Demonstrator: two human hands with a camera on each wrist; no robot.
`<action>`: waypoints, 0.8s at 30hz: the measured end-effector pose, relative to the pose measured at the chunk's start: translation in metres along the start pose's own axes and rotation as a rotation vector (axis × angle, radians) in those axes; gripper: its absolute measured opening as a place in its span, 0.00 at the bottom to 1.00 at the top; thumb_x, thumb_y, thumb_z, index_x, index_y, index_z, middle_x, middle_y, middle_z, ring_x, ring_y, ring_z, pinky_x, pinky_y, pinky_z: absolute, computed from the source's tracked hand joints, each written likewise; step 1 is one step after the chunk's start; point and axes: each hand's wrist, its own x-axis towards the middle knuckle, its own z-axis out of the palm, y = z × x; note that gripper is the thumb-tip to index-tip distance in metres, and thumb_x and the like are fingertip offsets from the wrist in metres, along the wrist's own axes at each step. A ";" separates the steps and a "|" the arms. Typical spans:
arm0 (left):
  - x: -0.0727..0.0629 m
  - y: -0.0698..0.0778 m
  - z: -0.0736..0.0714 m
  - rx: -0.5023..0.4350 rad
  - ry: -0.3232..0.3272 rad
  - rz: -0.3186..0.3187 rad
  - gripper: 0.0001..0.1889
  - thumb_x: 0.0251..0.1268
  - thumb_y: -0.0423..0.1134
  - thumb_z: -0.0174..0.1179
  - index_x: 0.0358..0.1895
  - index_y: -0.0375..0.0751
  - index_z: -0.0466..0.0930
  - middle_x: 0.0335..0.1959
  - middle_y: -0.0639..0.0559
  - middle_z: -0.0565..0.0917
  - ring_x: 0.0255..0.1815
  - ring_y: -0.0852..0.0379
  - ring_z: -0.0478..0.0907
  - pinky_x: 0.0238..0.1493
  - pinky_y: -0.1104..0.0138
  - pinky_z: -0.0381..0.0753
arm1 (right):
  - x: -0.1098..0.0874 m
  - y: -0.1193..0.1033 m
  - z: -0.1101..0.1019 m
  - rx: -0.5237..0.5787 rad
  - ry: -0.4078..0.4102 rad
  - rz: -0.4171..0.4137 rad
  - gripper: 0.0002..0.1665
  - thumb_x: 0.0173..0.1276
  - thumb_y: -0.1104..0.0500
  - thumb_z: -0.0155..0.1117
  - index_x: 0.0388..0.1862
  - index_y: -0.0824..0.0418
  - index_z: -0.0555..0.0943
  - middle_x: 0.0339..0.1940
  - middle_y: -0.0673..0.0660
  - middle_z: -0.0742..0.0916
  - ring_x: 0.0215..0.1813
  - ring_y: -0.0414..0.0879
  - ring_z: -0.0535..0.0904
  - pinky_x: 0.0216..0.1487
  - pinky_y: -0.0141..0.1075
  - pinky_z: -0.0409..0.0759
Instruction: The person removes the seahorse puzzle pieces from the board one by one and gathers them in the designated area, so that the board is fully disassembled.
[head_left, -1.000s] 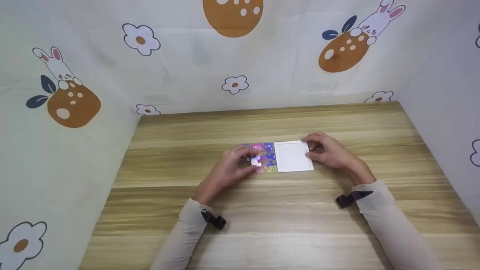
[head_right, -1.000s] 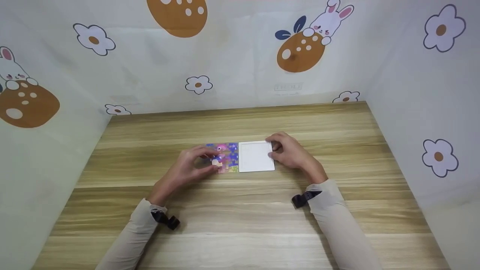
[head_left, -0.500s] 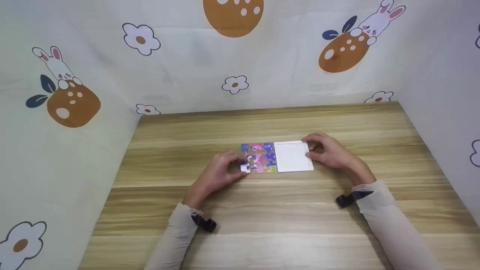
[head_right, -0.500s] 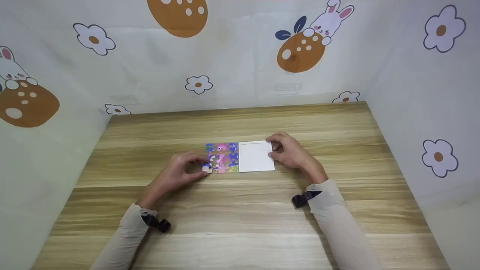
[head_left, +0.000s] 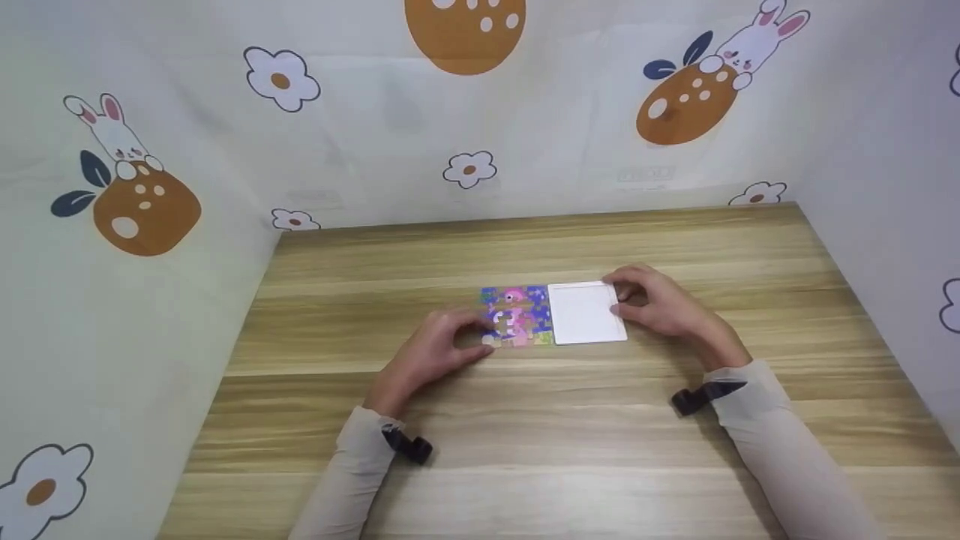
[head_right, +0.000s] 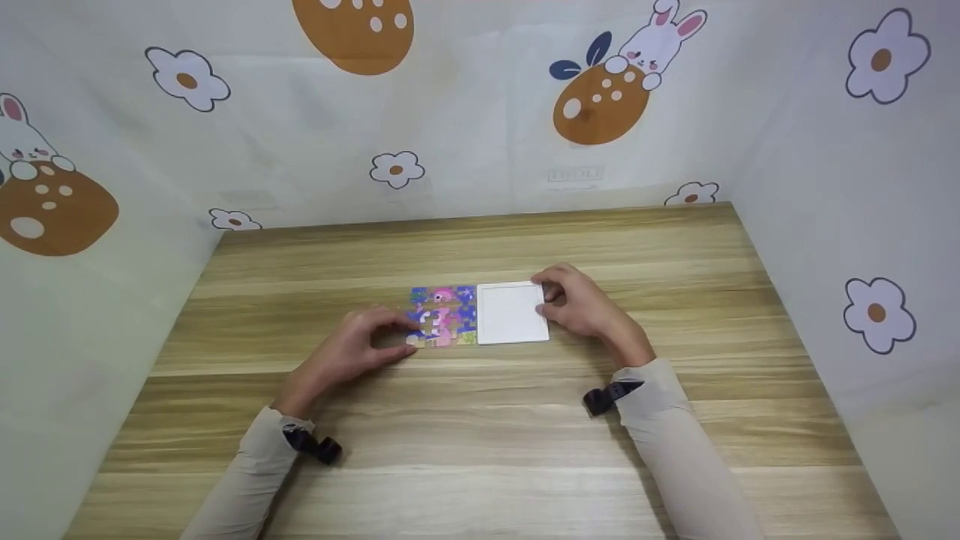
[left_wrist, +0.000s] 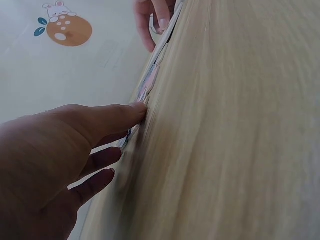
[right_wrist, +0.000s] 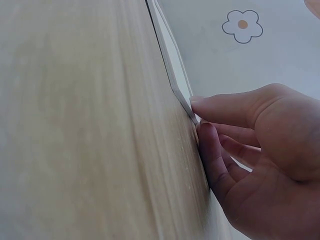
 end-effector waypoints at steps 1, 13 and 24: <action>0.000 0.000 0.000 -0.002 -0.001 -0.002 0.17 0.70 0.48 0.75 0.58 0.49 0.90 0.58 0.56 0.91 0.66 0.53 0.85 0.75 0.51 0.78 | 0.000 0.000 0.000 -0.002 0.000 0.001 0.28 0.72 0.69 0.73 0.70 0.69 0.81 0.56 0.67 0.84 0.56 0.57 0.83 0.62 0.47 0.84; 0.000 0.000 -0.005 0.007 0.049 0.044 0.15 0.70 0.47 0.75 0.55 0.46 0.91 0.54 0.52 0.92 0.61 0.51 0.86 0.71 0.53 0.82 | 0.003 0.000 0.004 -0.005 0.005 -0.017 0.28 0.72 0.69 0.73 0.70 0.69 0.80 0.60 0.68 0.83 0.56 0.57 0.83 0.61 0.40 0.86; 0.020 -0.003 -0.012 0.087 0.270 -0.038 0.15 0.76 0.40 0.69 0.60 0.42 0.87 0.60 0.46 0.90 0.66 0.47 0.85 0.75 0.51 0.80 | 0.002 -0.001 -0.007 -0.035 0.050 0.041 0.29 0.75 0.66 0.70 0.74 0.68 0.78 0.69 0.69 0.82 0.59 0.60 0.87 0.61 0.42 0.85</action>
